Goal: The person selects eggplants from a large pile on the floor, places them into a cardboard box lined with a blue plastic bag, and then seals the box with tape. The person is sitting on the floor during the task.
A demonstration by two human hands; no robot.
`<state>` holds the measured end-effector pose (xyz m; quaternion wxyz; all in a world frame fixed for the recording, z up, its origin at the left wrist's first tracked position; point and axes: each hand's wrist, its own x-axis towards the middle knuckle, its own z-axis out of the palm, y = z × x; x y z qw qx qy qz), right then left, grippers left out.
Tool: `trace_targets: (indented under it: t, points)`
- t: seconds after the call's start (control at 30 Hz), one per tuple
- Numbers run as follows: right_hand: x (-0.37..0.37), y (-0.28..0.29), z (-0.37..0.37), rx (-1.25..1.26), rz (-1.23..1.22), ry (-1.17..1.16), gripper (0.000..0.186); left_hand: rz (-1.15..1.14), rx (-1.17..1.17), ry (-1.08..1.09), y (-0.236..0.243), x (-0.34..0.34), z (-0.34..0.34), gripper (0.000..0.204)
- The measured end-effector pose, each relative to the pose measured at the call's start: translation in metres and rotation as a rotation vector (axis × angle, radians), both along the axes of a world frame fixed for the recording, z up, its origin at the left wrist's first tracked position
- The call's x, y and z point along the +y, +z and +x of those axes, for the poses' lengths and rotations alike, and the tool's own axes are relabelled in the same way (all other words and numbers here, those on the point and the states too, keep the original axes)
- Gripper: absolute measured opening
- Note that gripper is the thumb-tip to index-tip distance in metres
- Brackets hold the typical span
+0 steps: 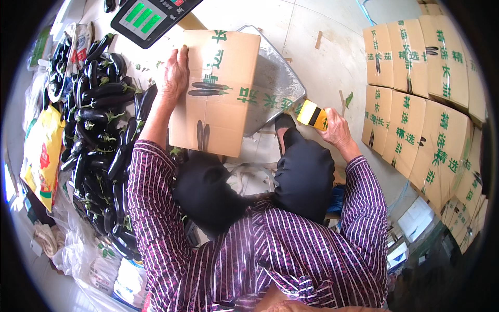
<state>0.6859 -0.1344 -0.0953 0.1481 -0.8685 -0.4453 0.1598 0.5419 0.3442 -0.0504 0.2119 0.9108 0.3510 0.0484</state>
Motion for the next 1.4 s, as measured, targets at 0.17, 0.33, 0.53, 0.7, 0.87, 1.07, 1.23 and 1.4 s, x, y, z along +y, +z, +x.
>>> trace_targets:
  t: [0.17,0.33,0.53,0.7,0.87,1.07,1.23,1.4]
  points:
    - [-0.01,-0.001,-0.007,-0.028,0.032,-0.008,0.053,-0.138,-0.027,0.039,-0.004,0.008,-0.002,0.043]
    - [0.054,-0.001,-0.012,0.024,-0.167,-0.014,0.038,-0.107,-0.076,0.027,-0.017,0.018,-0.006,0.049]
    - [0.196,-0.001,-0.031,-0.455,-0.462,0.676,0.019,0.049,-0.171,-0.112,-0.025,0.012,-0.007,0.038]
    - [0.169,-0.035,0.0,-0.133,-0.343,0.407,0.023,-0.435,-0.301,0.012,-0.007,0.0,0.012,0.046]
    - [0.113,0.096,0.06,0.54,-0.047,-0.384,0.048,-0.7,-0.334,-0.07,0.028,-0.056,0.022,0.083]
    - [0.068,0.112,0.111,1.248,0.739,-0.708,0.047,-0.322,-0.129,-0.645,0.034,-0.141,0.048,0.088]
    - [0.092,0.104,0.097,1.217,0.474,-0.704,0.051,-0.395,-0.363,-0.565,-0.012,-0.134,0.017,0.059]
    - [0.126,0.094,0.055,1.267,0.371,-0.692,0.053,-0.847,-0.122,0.299,-0.184,-0.055,-0.111,0.063]
